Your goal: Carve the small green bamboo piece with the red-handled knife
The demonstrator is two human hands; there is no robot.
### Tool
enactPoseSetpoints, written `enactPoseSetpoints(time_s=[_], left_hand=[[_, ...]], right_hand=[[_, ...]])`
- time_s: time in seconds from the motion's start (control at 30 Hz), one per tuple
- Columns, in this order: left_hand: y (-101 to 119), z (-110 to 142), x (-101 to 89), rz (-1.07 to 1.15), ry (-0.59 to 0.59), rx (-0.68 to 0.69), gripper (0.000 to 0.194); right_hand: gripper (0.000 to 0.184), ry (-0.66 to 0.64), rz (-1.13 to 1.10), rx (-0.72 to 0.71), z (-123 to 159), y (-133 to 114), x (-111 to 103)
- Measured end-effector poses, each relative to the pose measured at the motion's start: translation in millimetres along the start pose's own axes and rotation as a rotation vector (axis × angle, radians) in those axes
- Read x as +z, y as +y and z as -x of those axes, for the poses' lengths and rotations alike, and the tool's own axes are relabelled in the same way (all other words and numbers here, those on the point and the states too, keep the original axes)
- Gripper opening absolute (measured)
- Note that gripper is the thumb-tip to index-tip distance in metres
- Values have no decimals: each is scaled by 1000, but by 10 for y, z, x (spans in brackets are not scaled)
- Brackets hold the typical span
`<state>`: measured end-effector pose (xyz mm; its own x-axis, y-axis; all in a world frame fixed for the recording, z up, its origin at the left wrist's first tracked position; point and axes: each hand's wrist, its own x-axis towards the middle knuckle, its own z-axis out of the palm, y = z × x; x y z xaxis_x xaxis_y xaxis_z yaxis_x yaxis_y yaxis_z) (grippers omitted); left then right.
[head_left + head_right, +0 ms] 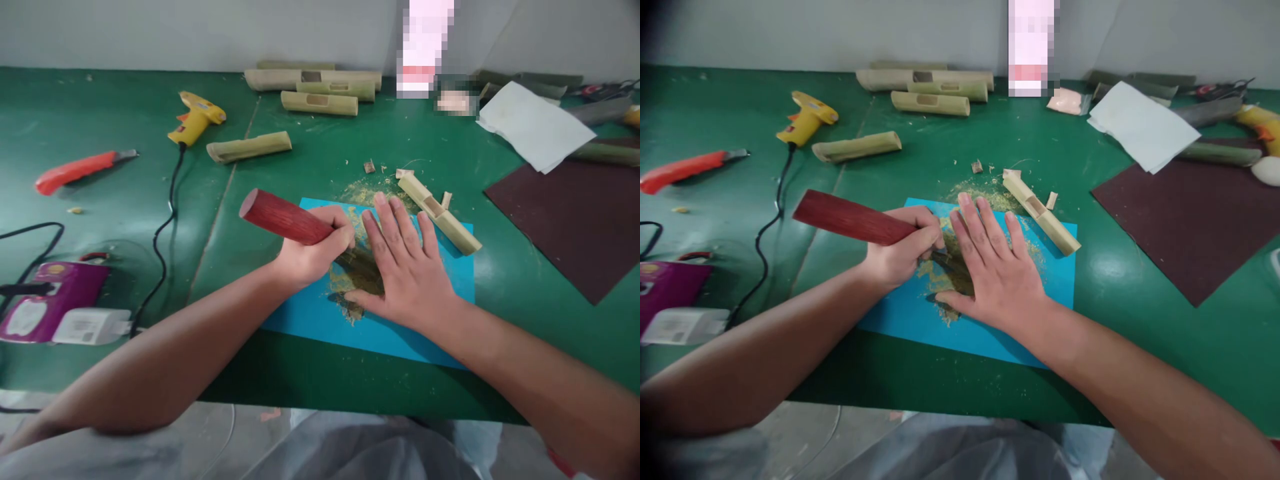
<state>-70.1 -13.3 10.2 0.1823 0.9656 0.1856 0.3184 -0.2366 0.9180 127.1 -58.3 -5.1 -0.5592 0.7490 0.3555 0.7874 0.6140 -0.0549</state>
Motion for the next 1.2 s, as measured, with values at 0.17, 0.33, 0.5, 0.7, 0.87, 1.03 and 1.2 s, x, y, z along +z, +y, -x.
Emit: enactPoseSetpoints(time_s=[0.17, 0.33, 0.5, 0.7, 0.87, 1.03, 1.2], left_hand=[[16, -3, 0, -14, 3, -27, 20], [14, 2, 1, -5, 2, -6, 21], [10, 3, 0, -22, 2, 10, 21], [83, -10, 10, -60, -15, -11, 23], [98, -23, 40, -56, -16, -52, 23], [108, -29, 75, -21, 10, -92, 23], [128, -40, 93, -44, 22, -104, 26]], right_hand=[[103, -10, 27, 6, 0, -5, -6], [103, -7, -8, 11, -9, -12, 1], [80, 2, 16, 9, -30, -10, -59], [30, -51, 59, -22, -59, 14, -112], [28, -99, -21, -5, -69, 1, -69], [25, -90, -45, -1, -67, -18, -43], [23, -56, -39, -10, -60, -32, -36]])
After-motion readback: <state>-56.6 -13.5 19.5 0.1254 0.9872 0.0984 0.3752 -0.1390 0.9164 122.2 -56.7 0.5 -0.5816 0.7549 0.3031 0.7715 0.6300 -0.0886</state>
